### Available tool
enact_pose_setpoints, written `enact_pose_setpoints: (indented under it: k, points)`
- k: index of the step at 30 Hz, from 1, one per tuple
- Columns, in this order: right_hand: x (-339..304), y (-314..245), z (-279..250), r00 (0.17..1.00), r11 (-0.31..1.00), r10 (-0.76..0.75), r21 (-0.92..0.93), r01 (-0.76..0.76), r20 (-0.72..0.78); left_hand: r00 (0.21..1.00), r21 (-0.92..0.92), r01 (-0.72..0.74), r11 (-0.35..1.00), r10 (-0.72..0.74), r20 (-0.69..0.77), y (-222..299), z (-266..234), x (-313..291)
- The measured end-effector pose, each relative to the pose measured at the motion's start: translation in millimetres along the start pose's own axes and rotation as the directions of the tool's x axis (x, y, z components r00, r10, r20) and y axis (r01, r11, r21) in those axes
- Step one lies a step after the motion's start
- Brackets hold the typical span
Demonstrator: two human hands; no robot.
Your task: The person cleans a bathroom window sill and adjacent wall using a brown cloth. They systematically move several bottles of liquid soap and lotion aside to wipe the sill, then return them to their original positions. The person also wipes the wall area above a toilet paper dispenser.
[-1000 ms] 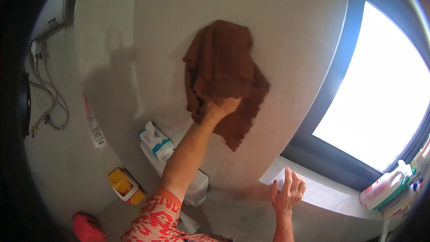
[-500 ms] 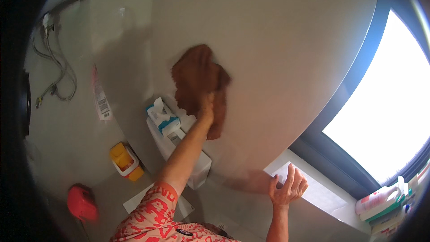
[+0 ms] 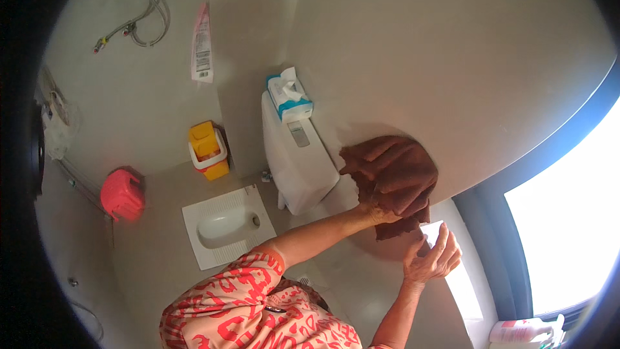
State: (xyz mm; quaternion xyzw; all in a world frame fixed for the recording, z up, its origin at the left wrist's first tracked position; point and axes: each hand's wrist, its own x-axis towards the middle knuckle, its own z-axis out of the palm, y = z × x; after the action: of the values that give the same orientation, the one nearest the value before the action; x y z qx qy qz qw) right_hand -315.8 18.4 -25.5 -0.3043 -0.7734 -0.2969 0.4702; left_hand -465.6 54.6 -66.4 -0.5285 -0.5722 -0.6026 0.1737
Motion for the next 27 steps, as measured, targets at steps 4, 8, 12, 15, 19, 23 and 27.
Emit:
enact_pose_setpoints:
  k: [4,8,12,15,19,23,27]
  points:
    - [-6,4,-1,1.0,1.0,-0.015,-0.003,0.015,0.017,0.977,0.047,0.1,0.994,-0.107,0.182,-23,-1,25]
    - [-4,-1,-2,1.0,1.0,0.002,0.024,-0.002,0.006,0.995,0.254,-0.091,0.963,0.098,-0.016,-58,-44,89]
    - [-1,-1,-5,1.0,1.0,-0.014,0.002,0.014,0.001,0.99,0.349,-0.031,0.936,0.078,-0.12,-94,-80,126]
    - [0,0,-6,1.0,1.0,0.001,-0.024,-0.001,-0.015,0.988,0.38,0.078,0.922,-0.022,-0.152,-122,-98,135]
    - [7,-6,-7,0.998,0.998,0.065,-0.02,-0.065,-0.008,0.981,0.401,0.133,0.907,-0.064,-0.182,-127,-109,137]
    - [21,-21,2,0.984,0.982,0.154,0.122,-0.142,-0.091,0.982,0.366,-0.059,0.929,0.12,-0.146,-76,-90,136]
    - [47,-54,6,0.976,0.975,0.136,0.199,-0.101,-0.169,0.931,0.276,-0.34,0.899,0.364,-0.037,-25,-68,130]
